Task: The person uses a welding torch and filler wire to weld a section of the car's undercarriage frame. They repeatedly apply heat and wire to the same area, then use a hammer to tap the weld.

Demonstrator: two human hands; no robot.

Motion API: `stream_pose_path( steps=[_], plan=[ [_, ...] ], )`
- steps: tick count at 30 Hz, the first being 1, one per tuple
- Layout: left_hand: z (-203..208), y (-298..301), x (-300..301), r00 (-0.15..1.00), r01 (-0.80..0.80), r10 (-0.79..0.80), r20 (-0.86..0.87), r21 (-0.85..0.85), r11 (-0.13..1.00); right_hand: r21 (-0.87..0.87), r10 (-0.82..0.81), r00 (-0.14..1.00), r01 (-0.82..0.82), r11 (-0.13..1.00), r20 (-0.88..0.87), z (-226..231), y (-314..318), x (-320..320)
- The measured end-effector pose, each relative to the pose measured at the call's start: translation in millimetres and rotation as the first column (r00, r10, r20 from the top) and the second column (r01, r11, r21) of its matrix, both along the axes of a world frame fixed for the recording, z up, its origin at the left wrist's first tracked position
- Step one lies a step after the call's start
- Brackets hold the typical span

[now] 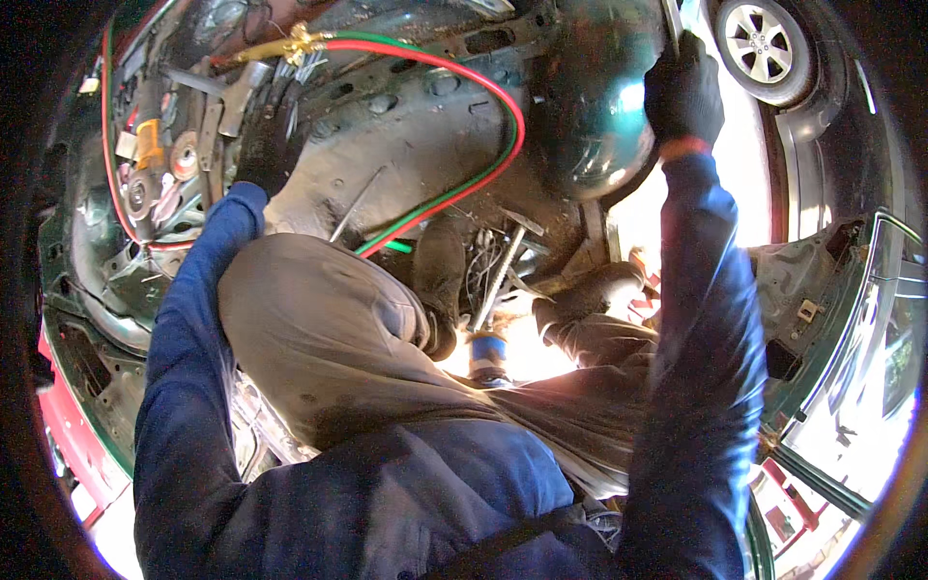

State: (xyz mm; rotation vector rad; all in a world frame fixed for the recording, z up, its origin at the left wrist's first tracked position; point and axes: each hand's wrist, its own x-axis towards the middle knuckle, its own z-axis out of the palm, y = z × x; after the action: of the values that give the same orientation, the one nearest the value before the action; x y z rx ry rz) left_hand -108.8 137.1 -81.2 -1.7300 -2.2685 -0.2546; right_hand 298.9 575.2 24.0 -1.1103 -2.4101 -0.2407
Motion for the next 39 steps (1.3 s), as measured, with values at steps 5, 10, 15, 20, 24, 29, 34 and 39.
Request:
stream_pose_path(
  steps=[5,10,15,20,24,29,34,39],
  plan=[
    [-3,14,8,0.998,0.001,-0.002,-0.055,-0.028,1.000,-0.500,-0.060,0.982,-0.039,0.865,-0.181,-125,-171,43],
    [-3,9,2,0.998,-0.004,0.003,-0.055,-0.035,0.999,-0.862,-0.189,0.931,0.361,0.357,0.311,-234,-300,63],
    [-6,4,-9,0.991,0.092,-0.092,-0.099,-0.011,0.996,-0.816,-0.124,0.847,0.531,0.230,0.517,-273,-339,71],
    [-9,26,-1,0.997,0.016,-0.021,-0.077,-0.056,0.998,-0.742,-0.009,0.948,0.255,0.620,0.318,-311,-273,123],
    [-22,14,-13,0.992,-0.123,0.111,-0.064,-0.221,0.968,-0.655,0.147,0.904,0.171,0.736,0.401,-261,-180,146],
    [-17,1,-16,0.989,-0.146,0.135,-0.064,-0.225,0.963,-0.676,0.130,0.829,0.341,0.653,0.544,-141,-135,124],
    [-13,13,-9,1.000,-0.011,0.008,-0.024,-0.105,0.994,-0.704,0.046,0.929,0.245,0.666,0.366,-166,-151,149],
    [1,12,-3,0.999,-0.026,0.020,-0.044,-0.131,0.991,-0.706,-0.051,0.912,0.350,0.615,0.407,-208,-195,152]
  ],
)
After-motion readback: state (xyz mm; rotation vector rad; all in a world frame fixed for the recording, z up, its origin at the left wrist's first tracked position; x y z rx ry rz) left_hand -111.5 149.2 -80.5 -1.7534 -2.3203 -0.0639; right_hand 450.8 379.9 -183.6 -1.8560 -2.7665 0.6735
